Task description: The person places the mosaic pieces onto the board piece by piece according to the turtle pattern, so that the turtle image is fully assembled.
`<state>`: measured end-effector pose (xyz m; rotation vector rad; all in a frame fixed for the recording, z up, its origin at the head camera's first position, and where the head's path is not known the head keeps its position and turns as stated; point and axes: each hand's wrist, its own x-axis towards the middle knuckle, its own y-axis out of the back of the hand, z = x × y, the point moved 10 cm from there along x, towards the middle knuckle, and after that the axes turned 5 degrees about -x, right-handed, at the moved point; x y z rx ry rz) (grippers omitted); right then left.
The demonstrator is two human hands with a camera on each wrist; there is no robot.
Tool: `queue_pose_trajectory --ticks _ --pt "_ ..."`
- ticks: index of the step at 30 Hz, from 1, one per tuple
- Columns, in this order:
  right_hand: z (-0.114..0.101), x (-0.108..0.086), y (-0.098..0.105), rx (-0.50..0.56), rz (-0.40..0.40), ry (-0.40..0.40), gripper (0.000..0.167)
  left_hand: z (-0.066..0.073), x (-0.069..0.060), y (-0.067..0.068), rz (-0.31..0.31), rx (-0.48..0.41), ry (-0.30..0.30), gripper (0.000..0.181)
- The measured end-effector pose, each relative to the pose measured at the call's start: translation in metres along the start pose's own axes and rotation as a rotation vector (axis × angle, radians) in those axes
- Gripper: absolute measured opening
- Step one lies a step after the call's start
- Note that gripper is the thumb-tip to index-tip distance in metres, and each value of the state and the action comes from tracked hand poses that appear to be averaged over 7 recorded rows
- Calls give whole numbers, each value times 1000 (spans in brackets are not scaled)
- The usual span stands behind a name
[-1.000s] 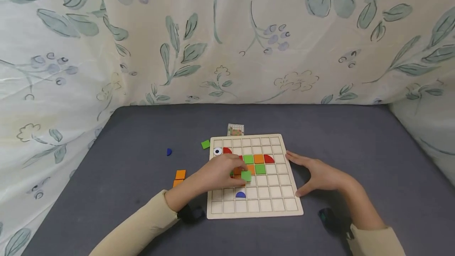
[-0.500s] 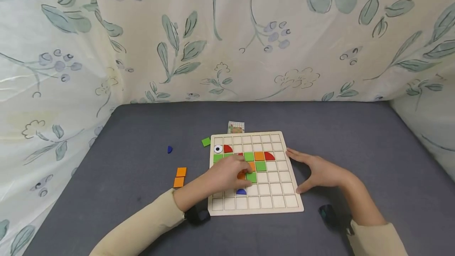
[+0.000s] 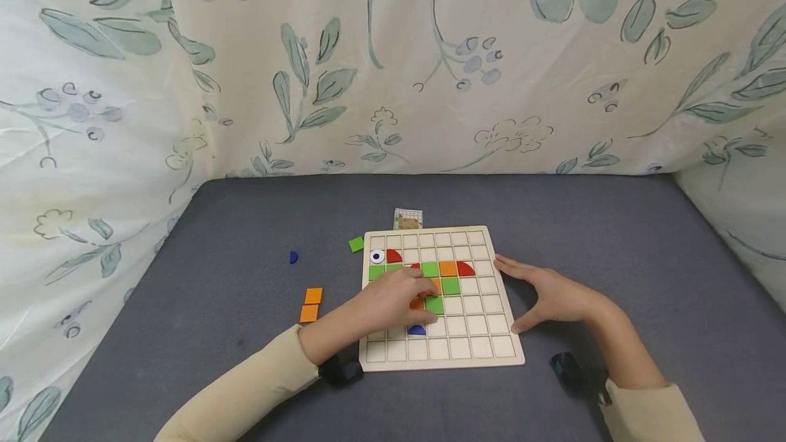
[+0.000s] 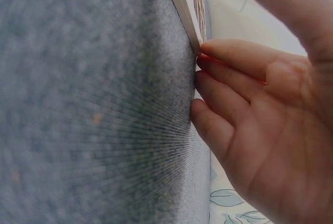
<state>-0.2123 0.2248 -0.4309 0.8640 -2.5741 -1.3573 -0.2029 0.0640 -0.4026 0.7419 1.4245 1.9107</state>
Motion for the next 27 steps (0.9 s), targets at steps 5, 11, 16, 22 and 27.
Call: queue_pose_trajectory --ticks 5,11,16,22,27 --pt "0 0 0 -1 1 0 106 0 -4 4 -25 -49 -11 24" --pt "-1 0 0 12 -3 -2 106 -9 -11 12 -45 -114 20 25" --pt "-1 -1 1 18 -6 -13 107 -23 -20 22 -27 -145 72 26" --pt "-2 -1 1 25 -6 -14 107 -52 -46 32 6 -237 151 25" --pt "-1 -2 0 13 -9 -25 108 -83 -81 43 76 -269 219 25"
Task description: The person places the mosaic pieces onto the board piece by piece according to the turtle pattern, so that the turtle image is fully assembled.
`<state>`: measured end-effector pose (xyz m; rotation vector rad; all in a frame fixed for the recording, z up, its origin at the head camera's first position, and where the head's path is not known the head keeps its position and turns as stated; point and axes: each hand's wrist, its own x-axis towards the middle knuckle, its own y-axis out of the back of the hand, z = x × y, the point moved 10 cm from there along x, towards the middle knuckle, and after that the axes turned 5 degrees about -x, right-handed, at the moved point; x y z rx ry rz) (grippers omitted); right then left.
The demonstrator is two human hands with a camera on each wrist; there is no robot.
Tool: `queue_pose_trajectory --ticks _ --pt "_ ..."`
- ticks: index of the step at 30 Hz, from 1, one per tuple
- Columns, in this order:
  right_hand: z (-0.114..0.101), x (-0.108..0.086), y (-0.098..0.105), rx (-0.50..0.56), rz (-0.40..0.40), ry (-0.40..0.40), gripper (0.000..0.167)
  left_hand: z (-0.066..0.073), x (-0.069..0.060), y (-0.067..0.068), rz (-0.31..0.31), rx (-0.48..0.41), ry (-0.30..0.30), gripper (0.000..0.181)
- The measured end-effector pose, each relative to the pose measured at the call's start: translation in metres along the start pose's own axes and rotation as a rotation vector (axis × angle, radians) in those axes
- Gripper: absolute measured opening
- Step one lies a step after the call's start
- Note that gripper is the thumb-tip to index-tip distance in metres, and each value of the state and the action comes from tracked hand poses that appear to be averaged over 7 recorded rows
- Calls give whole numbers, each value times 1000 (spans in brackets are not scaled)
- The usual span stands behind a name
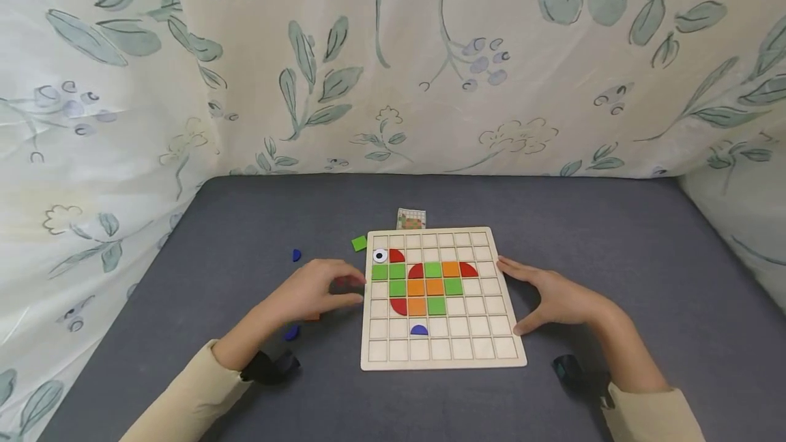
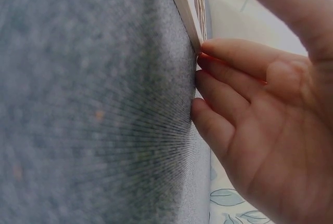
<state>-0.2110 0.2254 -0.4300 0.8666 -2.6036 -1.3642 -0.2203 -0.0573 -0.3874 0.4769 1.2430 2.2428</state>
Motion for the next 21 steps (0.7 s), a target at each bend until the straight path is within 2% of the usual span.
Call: queue_pose_trajectory --ticks 4,8,14,21 --pt "1 0 1 -7 2 -1 107 -23 -16 17 55 1 70 21" --pt "1 -1 1 -6 4 6 107 -36 -26 27 87 16 87 16" --pt "3 0 -1 -13 6 -13 107 -46 -31 25 69 63 98 9" --pt "1 0 -1 -16 -3 -9 108 -54 -33 21 28 94 120 11"
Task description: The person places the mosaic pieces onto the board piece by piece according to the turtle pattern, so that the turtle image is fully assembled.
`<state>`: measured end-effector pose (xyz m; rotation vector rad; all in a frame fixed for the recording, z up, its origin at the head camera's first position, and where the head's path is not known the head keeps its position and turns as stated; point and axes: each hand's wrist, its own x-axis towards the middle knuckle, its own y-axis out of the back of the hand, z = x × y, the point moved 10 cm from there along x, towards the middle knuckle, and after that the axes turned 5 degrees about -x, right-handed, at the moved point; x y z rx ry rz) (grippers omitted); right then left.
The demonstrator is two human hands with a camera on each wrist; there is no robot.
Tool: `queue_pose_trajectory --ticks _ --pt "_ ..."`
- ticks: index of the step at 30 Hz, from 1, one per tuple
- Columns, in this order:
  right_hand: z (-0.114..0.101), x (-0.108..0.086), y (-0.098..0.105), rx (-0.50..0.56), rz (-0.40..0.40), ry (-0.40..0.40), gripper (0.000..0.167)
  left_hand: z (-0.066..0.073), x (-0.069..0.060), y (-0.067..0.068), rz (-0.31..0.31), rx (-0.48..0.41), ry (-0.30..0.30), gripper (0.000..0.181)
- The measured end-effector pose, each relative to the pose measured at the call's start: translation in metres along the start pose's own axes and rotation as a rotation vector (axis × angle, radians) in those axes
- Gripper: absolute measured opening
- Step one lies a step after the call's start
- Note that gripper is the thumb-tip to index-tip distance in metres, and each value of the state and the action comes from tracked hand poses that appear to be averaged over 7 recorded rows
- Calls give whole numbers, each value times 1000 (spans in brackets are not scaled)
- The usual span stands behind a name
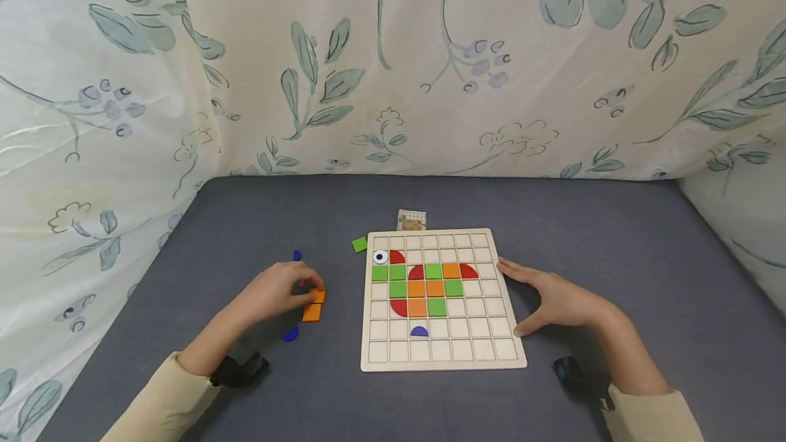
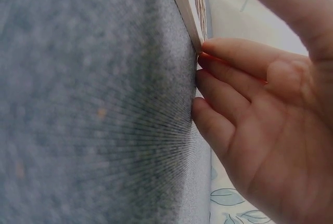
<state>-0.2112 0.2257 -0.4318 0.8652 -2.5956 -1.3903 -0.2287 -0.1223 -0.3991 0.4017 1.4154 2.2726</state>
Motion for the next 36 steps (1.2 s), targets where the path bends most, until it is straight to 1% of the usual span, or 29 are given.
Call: queue_pose_trajectory --ticks 3,6,12,19,22,24,27,30,36 --pt "0 0 0 10 -2 6 107 -3 -1 -1 -16 -9 -1 12" --pt "1 0 0 8 -1 7 107 -4 -1 -1 -26 -27 -16 13" --pt "4 -1 0 -10 14 -16 108 -2 0 -1 -39 -37 -59 13" --pt "2 0 0 11 9 11 107 0 2 -5 -90 -36 -91 18" --pt "3 0 0 12 11 6 107 0 3 -7 -102 -25 -99 21" --pt "2 -1 0 8 15 10 107 1 4 -7 -104 -17 -100 24" --pt "4 -1 0 -5 21 -6 107 0 4 -8 -94 -13 -95 27" --pt "3 -1 0 -10 25 5 107 -1 5 -8 -83 -13 -88 31" --pt "4 -1 0 -24 28 5 106 -2 8 -9 -78 -7 -79 31"
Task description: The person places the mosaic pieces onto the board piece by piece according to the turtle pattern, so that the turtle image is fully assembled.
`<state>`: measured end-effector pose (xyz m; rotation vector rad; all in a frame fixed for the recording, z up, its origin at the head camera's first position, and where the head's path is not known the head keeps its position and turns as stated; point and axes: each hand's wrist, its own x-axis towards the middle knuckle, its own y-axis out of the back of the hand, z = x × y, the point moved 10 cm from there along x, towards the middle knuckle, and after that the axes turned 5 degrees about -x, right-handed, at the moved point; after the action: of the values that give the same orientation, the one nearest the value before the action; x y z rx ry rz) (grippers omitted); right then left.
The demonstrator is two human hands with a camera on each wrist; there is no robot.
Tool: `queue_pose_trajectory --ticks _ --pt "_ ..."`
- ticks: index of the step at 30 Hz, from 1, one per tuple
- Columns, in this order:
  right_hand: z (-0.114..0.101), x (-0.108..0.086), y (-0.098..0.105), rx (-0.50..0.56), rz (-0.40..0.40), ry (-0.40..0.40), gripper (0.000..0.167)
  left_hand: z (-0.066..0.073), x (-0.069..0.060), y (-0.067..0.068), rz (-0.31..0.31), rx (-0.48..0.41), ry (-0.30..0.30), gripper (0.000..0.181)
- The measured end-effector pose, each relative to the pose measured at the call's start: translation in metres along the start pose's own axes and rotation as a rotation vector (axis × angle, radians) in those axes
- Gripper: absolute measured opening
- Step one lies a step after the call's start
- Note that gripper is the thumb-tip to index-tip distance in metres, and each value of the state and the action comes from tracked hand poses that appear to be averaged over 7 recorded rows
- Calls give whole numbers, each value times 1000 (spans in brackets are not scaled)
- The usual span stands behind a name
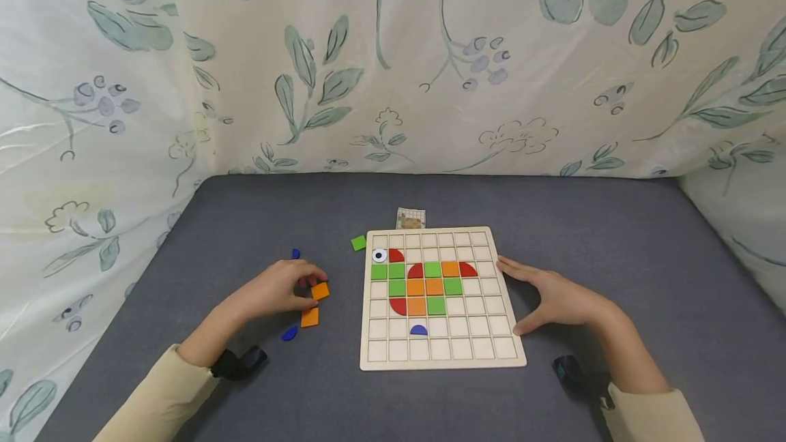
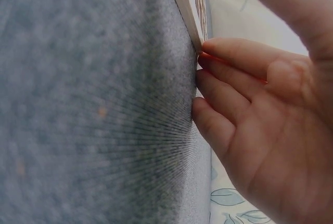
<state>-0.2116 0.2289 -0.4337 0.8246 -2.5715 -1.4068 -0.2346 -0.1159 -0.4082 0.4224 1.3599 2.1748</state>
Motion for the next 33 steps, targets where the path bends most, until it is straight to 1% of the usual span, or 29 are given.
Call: queue_pose_trajectory --ticks 1,8,12,15,20,24,26,30,33 --pt "0 0 1 -5 -2 -7 106 0 0 0 -2 0 4 31" --pt "-3 0 1 9 -10 7 107 6 4 -5 -8 -1 12 26" --pt "-3 1 1 13 -8 6 107 6 5 -5 -35 4 23 26" --pt "-3 1 1 9 -6 5 107 6 3 -1 -65 1 34 25" --pt "-2 1 0 6 -6 5 108 10 -1 11 -114 4 32 24" --pt "-1 1 -1 19 -10 12 108 13 -3 14 -168 23 26 21" --pt "-1 1 -2 25 -13 17 107 15 -3 15 -180 19 29 20" --pt "-2 2 -2 26 -11 29 106 22 1 16 -172 32 35 20" --pt "-3 1 -2 17 -8 34 105 32 9 16 -148 51 36 21"
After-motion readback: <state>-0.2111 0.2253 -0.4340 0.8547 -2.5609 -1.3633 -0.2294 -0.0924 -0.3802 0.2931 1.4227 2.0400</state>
